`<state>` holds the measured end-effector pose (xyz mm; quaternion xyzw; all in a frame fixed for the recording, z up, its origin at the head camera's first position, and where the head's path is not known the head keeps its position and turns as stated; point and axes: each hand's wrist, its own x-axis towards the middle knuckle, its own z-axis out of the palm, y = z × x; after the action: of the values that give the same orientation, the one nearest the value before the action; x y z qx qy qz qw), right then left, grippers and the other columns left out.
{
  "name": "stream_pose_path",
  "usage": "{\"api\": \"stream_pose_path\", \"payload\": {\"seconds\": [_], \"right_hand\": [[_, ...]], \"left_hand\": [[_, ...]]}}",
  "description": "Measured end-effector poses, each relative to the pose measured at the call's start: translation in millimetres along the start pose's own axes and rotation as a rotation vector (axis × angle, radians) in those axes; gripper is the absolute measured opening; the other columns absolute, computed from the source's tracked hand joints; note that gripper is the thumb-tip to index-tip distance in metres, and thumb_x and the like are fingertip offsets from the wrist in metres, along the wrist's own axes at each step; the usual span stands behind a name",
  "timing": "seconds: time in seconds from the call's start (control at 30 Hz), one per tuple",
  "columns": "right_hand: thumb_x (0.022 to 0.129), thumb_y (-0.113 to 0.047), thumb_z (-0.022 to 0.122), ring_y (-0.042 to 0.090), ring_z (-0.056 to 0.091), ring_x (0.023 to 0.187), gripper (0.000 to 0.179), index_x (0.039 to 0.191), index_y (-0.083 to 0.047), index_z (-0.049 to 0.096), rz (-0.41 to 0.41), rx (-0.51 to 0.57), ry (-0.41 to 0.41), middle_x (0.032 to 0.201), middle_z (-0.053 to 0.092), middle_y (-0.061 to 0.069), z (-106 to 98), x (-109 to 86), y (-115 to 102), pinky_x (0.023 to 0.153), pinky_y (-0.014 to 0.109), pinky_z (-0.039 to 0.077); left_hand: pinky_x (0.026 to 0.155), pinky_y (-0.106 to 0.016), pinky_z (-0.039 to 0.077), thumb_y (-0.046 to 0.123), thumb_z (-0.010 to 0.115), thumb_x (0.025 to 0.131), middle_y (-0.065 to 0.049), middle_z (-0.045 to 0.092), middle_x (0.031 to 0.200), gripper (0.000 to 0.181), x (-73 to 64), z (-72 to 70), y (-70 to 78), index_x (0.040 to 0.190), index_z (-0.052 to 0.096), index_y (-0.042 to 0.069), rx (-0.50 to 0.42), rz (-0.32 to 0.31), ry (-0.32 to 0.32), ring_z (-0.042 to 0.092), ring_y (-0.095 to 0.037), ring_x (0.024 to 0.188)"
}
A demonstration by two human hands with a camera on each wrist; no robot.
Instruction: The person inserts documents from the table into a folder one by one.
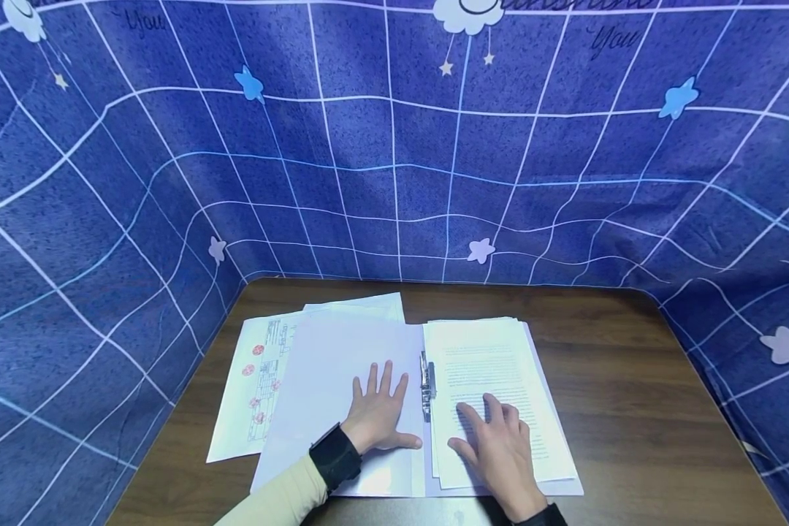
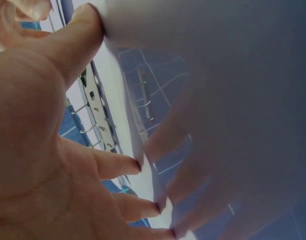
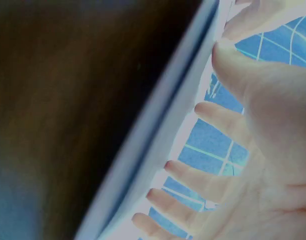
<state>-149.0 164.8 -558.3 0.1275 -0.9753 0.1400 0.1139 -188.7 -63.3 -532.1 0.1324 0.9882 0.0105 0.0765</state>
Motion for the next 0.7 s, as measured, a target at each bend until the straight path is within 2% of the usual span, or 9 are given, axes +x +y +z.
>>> {"api": "stream_pose_path", "payload": {"seconds": [0.13,0.37,0.7], "right_hand": [[0.08,-0.053,0.084,0.055,0.053,0.117,0.061,0.132,-0.023,0.072,0.013,-0.012,-0.046,0.141,0.054,0.031,1.0,-1.7,-4.0,0.086,0.067,0.046],[0.078,-0.051,0.086,0.057,0.053,0.117,0.061,0.13,-0.022,0.073,0.013,-0.04,-0.041,0.138,0.055,0.033,1.7,-2.6,-8.2,0.084,0.067,0.047],[0.079,-0.051,0.085,0.059,0.052,0.12,0.06,0.13,-0.023,0.073,0.044,-0.078,-0.092,0.139,0.055,0.033,-0.1,-0.4,-11.7,0.085,0.07,0.047]], "left_hand": [[0.111,-0.071,0.029,0.08,0.077,0.066,-0.025,0.027,0.165,0.12,0.2,1.8,-0.6,0.158,0.042,0.012,0.003,0.004,0.006,0.023,-0.05,0.151],[0.111,-0.071,0.029,0.08,0.077,0.067,-0.025,0.026,0.165,0.12,0.2,1.6,-1.9,0.158,0.042,0.012,-0.003,0.009,0.0,0.023,-0.049,0.151],[0.113,-0.072,0.026,0.081,0.076,0.067,-0.026,0.023,0.166,0.121,2.2,1.9,-4.0,0.159,0.04,0.011,-0.039,0.017,-0.022,0.02,-0.05,0.151]]}}
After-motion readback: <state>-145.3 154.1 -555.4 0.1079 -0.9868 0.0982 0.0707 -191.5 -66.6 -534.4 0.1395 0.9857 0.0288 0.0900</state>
